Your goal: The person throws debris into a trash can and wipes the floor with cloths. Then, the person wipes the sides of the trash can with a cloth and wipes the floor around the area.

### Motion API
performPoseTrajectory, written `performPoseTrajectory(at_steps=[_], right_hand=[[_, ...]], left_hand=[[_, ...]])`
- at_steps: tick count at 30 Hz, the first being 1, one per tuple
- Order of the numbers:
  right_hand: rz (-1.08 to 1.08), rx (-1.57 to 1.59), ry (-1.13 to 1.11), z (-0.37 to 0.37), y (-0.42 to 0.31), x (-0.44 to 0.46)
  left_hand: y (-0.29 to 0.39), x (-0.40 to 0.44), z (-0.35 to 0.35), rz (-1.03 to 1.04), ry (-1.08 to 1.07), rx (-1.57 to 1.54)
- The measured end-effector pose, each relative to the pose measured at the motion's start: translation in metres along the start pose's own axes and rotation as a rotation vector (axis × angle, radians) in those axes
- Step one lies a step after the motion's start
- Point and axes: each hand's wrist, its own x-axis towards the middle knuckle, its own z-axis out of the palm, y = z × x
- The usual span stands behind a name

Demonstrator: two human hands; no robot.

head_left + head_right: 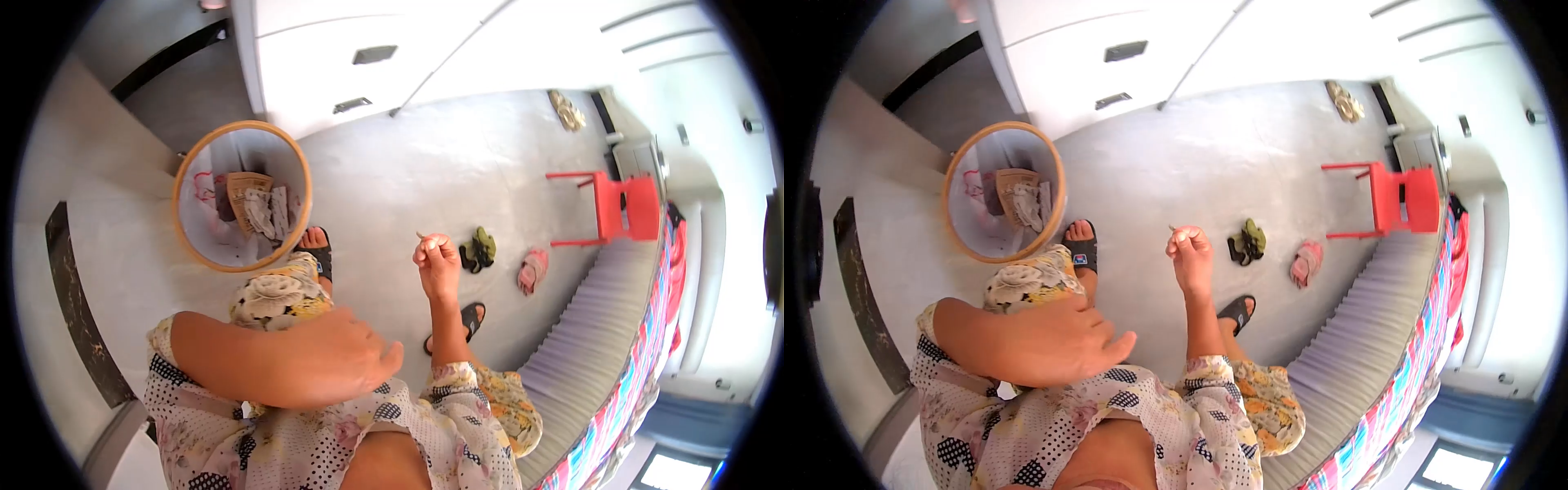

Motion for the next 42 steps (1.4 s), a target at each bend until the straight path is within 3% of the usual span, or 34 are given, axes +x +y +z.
performPoseTrajectory(at_steps=[7,10,14,18,19,25,28,31,33,34,35,36,37,39,40,42], right_hand=[[-0.017,0.060,-0.506,0.136,-0.034,0.019],[-0.154,-0.269,-0.629,0.175,-0.025,0.026],[-0.174,-0.545,-0.725,0.227,-0.016,0.022],[-0.908,-1.298,-0.866,0.244,0.014,0.051],[-0.883,-1.377,-0.842,0.245,0.017,0.051],[-0.734,-1.239,-0.678,0.228,0.029,0.057],[-0.584,-1.156,-0.542,0.230,0.017,0.048],[-0.289,-0.949,-0.392,0.227,0.012,0.041],[-0.430,-0.833,-0.465,0.220,0.027,0.045],[-0.577,-0.945,-0.679,0.210,0.033,0.054],[-0.544,-1.089,-0.686,0.231,0.017,0.035],[-0.681,-1.096,-0.823,0.238,0.009,0.031],[-0.678,-1.020,-0.857,0.235,0.016,0.027],[-0.628,-0.965,-0.817,0.226,0.007,0.026],[-0.843,-1.003,-0.735,0.212,0.031,0.038],[-0.840,-0.910,-0.564,0.196,0.014,0.037]], left_hand=[[0.010,0.006,0.004,0.001,-0.068,-0.071],[0.010,0.007,0.015,0.037,0.004,-0.049],[0.016,0.008,0.030,-0.009,0.117,0.008],[0.014,0.004,0.024,0.026,0.130,-0.063],[0.014,0.002,0.021,0.046,0.121,-0.034],[0.017,0.003,0.029,0.054,0.162,-0.040],[0.023,-0.001,0.031,0.032,0.178,0.044],[0.028,0.001,0.037,-0.006,0.178,0.036],[0.030,0.000,0.042,-0.015,0.241,-0.040],[0.028,-0.007,0.046,-0.003,0.314,-0.109],[0.025,-0.010,0.046,0.026,0.372,-0.185],[0.026,-0.013,0.032,-0.023,0.256,-0.111],[0.030,-0.017,0.014,-0.068,0.152,-0.025],[0.027,-0.014,0.003,-0.064,0.126,0.101],[0.025,-0.015,-0.003,-0.026,0.107,0.129],[0.023,-0.012,-0.011,0.017,0.070,0.150]])
